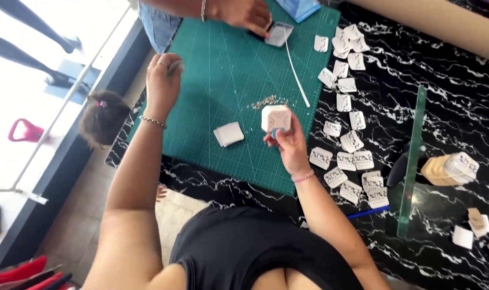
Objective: Cutting paper strips with a rotary cutter and ruler, then folding and assembling the paper into small boxes.
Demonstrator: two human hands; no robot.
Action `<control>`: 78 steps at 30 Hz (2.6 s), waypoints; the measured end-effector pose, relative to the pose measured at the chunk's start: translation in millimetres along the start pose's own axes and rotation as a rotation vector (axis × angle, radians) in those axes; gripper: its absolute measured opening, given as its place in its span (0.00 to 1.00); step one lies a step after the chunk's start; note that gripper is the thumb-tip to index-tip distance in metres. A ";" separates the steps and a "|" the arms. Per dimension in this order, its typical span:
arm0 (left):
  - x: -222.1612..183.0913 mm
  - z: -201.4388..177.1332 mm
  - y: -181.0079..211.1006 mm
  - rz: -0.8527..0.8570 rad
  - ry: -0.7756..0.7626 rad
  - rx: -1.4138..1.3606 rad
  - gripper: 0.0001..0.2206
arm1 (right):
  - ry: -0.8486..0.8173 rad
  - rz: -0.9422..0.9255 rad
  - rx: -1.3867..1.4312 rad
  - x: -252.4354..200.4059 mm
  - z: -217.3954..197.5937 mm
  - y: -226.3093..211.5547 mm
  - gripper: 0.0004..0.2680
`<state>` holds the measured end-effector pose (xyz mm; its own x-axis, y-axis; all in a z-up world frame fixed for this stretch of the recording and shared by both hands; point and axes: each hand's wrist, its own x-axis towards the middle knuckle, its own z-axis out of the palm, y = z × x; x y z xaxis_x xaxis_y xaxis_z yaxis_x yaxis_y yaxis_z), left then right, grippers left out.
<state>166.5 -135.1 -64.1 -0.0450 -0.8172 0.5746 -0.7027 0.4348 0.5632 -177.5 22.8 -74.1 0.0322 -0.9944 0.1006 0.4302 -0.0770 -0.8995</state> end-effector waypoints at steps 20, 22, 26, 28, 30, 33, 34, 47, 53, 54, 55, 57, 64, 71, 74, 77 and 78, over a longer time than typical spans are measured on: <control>4.5 96.7 97.1 0.136 -0.067 -0.183 0.09 | 0.079 0.051 0.194 2.4 -8.7 -4.5 0.20; 30.2 94.3 58.5 0.225 0.059 -0.069 0.11 | 0.077 0.057 0.203 2.9 -7.2 -6.0 0.20; 49.2 112.8 -7.9 -0.170 0.062 -0.067 0.09 | 0.050 0.054 0.145 1.6 -2.2 -9.1 0.20; 51.4 126.9 -7.2 -0.148 0.052 -0.089 0.11 | 0.046 0.046 0.141 4.3 -3.0 -9.4 0.21; 43.5 135.2 19.4 -0.097 -0.062 -0.109 0.12 | 0.053 0.064 0.136 2.8 -3.6 -9.0 0.23; 19.1 147.5 69.8 0.162 -0.184 -0.197 0.14 | 0.040 0.055 0.152 3.4 -9.2 -2.8 0.22; 5.0 145.9 85.9 0.158 -0.186 -0.199 0.14 | 0.042 0.059 0.150 3.8 -13.0 3.8 0.22; 44.8 95.1 40.2 0.184 -0.097 -0.235 0.09 | 0.090 0.027 0.206 7.8 -25.2 19.6 0.23; 48.1 135.7 23.7 0.207 -0.022 -0.064 0.07 | 0.075 -0.032 0.195 5.6 -15.2 15.1 0.22; 43.2 146.6 25.8 0.235 -0.031 0.001 0.08 | 0.076 -0.040 0.198 6.4 -12.0 10.9 0.21; 32.2 140.8 44.9 0.260 -0.004 0.009 0.08 | 0.055 -0.071 0.199 6.3 -10.0 8.2 0.21; 4.8 134.4 82.1 0.254 -0.186 -0.027 0.06 | 0.124 0.023 0.199 2.8 -7.7 2.9 0.22; -21.8 87.9 125.2 0.113 -0.385 -0.329 0.09 | 0.149 0.036 0.233 13.5 -20.2 30.5 0.22; 2.5 25.3 57.5 -0.102 -0.252 -0.091 0.20 | 0.115 0.005 0.244 5.4 -15.1 4.4 0.21; 11.5 21.2 30.1 -0.238 -0.271 0.015 0.21 | 0.075 0.024 0.228 5.2 -25.2 17.3 0.22; 8.7 20.8 -5.4 -0.271 -0.248 0.072 0.22 | 0.084 0.025 0.237 10.3 -24.8 29.7 0.23; 4.8 27.3 -22.0 -0.202 -0.253 0.083 0.23 | 0.105 0.006 0.233 8.8 -25.7 30.2 0.23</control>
<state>162.4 -158.9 -89.9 -0.0666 -0.9564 0.2844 -0.7703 0.2304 0.5946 -187.4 9.8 -111.2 -0.0535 -0.9978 0.0396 0.6267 -0.0644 -0.7766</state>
